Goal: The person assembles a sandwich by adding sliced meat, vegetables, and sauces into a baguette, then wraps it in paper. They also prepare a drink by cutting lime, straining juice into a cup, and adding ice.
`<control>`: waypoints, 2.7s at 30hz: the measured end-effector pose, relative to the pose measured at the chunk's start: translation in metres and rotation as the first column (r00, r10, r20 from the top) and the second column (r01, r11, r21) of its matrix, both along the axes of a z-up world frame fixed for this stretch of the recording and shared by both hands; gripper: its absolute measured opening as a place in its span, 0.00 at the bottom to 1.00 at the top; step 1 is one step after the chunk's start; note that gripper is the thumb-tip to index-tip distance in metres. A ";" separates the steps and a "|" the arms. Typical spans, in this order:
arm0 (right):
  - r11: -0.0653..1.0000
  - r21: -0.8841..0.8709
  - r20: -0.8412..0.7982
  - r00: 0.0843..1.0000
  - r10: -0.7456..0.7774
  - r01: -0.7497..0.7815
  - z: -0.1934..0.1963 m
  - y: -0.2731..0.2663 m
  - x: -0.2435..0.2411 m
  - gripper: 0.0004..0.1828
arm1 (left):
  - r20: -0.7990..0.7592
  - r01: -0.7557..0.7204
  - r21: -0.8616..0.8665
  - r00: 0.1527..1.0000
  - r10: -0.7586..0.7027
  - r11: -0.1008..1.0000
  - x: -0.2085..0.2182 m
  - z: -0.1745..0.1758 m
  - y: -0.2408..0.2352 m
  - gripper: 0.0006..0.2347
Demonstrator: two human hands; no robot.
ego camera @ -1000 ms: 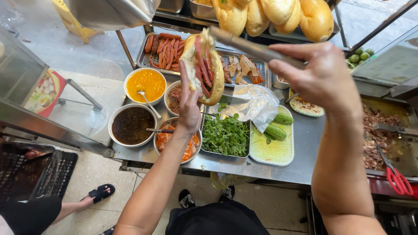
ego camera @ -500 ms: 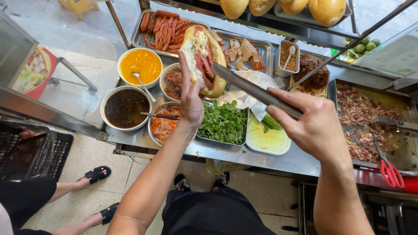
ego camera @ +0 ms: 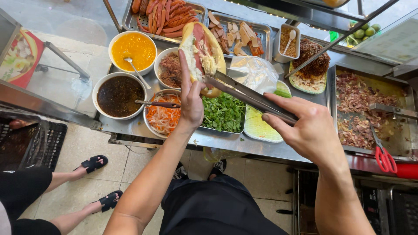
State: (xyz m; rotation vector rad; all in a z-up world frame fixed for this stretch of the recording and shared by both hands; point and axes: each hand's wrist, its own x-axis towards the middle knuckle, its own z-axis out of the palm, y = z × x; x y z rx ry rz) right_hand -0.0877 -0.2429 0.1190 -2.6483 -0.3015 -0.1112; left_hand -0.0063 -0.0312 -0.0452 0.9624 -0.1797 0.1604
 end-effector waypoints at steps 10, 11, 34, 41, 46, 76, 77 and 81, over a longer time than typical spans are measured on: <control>0.992 0.037 -0.002 0.993 -0.118 0.118 -0.015 0.005 -0.009 0.22 | 0.021 -0.192 0.197 0.981 0.191 0.962 -0.011 -0.015 -0.014 0.33; 0.989 0.056 0.013 0.990 -0.139 0.138 -0.016 0.007 -0.009 0.22 | -0.003 -0.161 0.184 0.986 0.164 0.970 -0.014 -0.018 -0.015 0.33; 0.983 0.169 0.111 0.993 0.050 -0.068 -0.042 -0.058 0.028 0.23 | 0.016 -0.279 0.288 0.958 0.287 0.916 -0.061 -0.025 -0.067 0.36; 0.937 0.225 0.052 0.963 0.263 -0.268 -0.062 -0.088 0.038 0.23 | 0.048 -0.420 0.219 0.906 0.420 0.881 -0.086 -0.023 -0.090 0.38; 0.876 0.334 0.084 0.937 0.339 -0.347 -0.072 -0.100 0.046 0.24 | 0.005 -0.519 0.222 0.847 0.531 0.826 -0.122 -0.023 -0.074 0.38; 0.958 -0.071 -0.025 0.961 0.275 -0.276 -0.206 0.083 -0.012 0.22 | -0.109 -0.411 -0.024 0.907 0.406 0.911 -0.212 -0.110 0.092 0.40; 0.961 -0.075 -0.034 0.964 0.264 -0.266 -0.203 0.082 -0.015 0.21 | -0.110 -0.411 -0.002 0.906 0.408 0.912 -0.210 -0.113 0.094 0.40; 0.946 0.195 0.018 0.965 0.261 -0.259 -0.167 0.068 -0.029 0.22 | -0.083 -0.386 -0.008 0.920 0.384 0.923 -0.195 -0.119 0.099 0.39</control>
